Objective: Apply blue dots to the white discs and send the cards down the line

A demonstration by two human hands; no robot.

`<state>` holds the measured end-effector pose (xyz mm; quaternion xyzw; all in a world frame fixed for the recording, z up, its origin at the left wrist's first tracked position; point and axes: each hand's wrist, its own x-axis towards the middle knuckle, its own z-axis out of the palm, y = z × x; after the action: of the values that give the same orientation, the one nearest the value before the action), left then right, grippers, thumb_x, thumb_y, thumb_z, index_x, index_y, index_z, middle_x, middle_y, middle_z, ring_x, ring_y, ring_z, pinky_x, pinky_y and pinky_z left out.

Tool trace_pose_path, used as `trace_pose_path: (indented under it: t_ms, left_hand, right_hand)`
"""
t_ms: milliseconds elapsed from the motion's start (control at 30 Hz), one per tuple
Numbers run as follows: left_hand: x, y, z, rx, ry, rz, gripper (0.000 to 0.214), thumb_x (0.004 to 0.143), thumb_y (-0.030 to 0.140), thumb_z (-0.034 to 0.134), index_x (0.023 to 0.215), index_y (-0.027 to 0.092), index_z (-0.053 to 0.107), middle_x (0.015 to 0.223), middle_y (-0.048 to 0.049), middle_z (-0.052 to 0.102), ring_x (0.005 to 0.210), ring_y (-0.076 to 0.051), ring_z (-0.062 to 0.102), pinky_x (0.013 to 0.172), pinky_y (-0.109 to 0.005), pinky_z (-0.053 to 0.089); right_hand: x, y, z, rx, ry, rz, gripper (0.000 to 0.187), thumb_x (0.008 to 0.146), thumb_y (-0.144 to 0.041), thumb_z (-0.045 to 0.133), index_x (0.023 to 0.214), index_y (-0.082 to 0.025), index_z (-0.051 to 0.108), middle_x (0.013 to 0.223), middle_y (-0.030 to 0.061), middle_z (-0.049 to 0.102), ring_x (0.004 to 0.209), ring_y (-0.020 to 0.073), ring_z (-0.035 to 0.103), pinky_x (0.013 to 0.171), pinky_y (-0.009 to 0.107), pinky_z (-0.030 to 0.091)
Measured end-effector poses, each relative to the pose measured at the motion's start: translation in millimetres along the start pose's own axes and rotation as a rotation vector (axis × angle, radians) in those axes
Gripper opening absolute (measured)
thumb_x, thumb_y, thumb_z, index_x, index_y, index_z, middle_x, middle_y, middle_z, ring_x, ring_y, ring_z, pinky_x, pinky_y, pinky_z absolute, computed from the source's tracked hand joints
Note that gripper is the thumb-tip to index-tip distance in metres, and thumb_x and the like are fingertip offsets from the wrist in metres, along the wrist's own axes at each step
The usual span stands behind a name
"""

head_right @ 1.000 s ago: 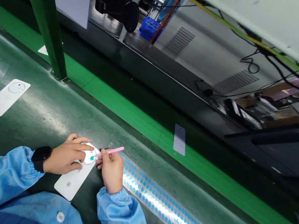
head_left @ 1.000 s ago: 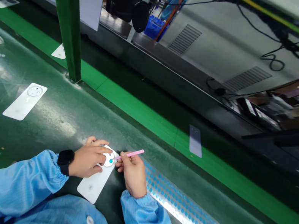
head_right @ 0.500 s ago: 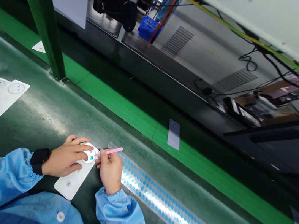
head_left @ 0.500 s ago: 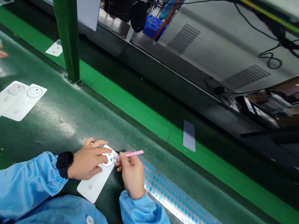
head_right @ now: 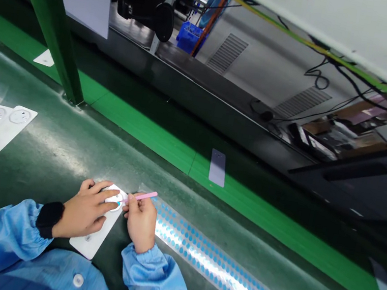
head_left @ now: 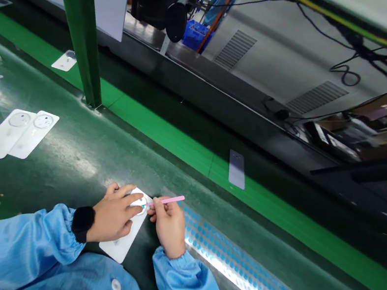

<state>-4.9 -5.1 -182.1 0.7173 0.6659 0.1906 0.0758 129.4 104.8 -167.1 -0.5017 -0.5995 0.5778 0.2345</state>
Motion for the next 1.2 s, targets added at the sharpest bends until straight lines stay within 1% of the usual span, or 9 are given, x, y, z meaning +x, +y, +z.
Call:
trace_pose_path:
  t_ms: [167,367,467,667,833,1033,1200]
  left_hand:
    - [-1,4,0.8,0.041,0.02,-0.011,0.033,0.078,0.026,0.057,0.11,0.025,0.059,0.129,-0.0046,0.054,0.121,-0.031,0.038,0.085,-0.044,0.029]
    - [-1,8,-2.3,0.073,0.014,-0.017,0.034,0.078,0.027,0.056,0.112,0.025,0.057,0.129,-0.0052,0.054,0.12,-0.031,0.038,0.082,-0.044,0.029]
    - [0,8,-3.2,0.1,0.013,-0.018,0.034,0.076,0.026,0.056,0.111,0.024,0.058,0.128,-0.0059,0.055,0.12,-0.031,0.039,0.081,-0.044,0.03]
    - [-2,8,-0.1,0.175,0.103,0.018,0.034,0.073,0.024,0.058,0.107,0.023,0.06,0.124,-0.0062,0.057,0.117,-0.03,0.041,0.079,-0.042,0.03]
    - [-2,9,1.2,0.185,0.169,0.021,0.036,0.07,0.022,0.057,0.107,0.021,0.06,0.121,-0.0072,0.059,0.117,-0.03,0.041,0.079,-0.042,0.029]
    - [-2,10,-0.2,0.163,0.153,0.009,0.036,0.07,0.02,0.056,0.105,0.022,0.06,0.12,-0.0056,0.059,0.116,-0.03,0.042,0.077,-0.042,0.028]
    - [-2,10,1.2,0.158,0.156,-0.013,0.037,0.069,0.018,0.055,0.105,0.022,0.06,0.121,-0.0053,0.059,0.117,-0.029,0.042,0.079,-0.042,0.028]
  right_hand:
    - [-3,3,0,0.012,-0.004,-0.027,0.043,0.065,-0.062,0.068,0.071,-0.019,0.06,0.054,0.0023,0.064,0.046,0.0154,0.058,0.043,0.026,0.049]
    - [-4,6,-5,0.14,0.035,-0.05,0.046,0.064,-0.063,0.069,0.073,-0.018,0.06,0.054,0.0021,0.064,0.043,0.0133,0.056,0.042,0.024,0.048]
    - [-4,6,-6,0.173,0.031,-0.053,0.046,0.064,-0.062,0.069,0.073,-0.018,0.059,0.053,0.002,0.064,0.042,0.0127,0.056,0.042,0.024,0.048]
    - [-4,10,-7,0.221,-0.003,-0.073,0.043,0.068,-0.058,0.069,0.075,-0.017,0.059,0.054,0.0014,0.064,0.042,0.0114,0.056,0.042,0.022,0.047]
    - [-5,11,-7,0.237,-0.032,-0.088,0.039,0.071,-0.055,0.068,0.074,-0.017,0.059,0.055,0.0007,0.064,0.042,0.0102,0.055,0.042,0.021,0.047]
    - [-5,11,-8,0.247,-0.048,-0.099,0.036,0.072,-0.052,0.068,0.074,-0.017,0.059,0.055,0.0006,0.064,0.043,0.0102,0.055,0.043,0.021,0.047]
    - [-5,12,-8,0.241,-0.056,-0.1,0.036,0.073,-0.052,0.067,0.074,-0.017,0.059,0.055,0.0007,0.064,0.043,0.0101,0.055,0.043,0.021,0.047]
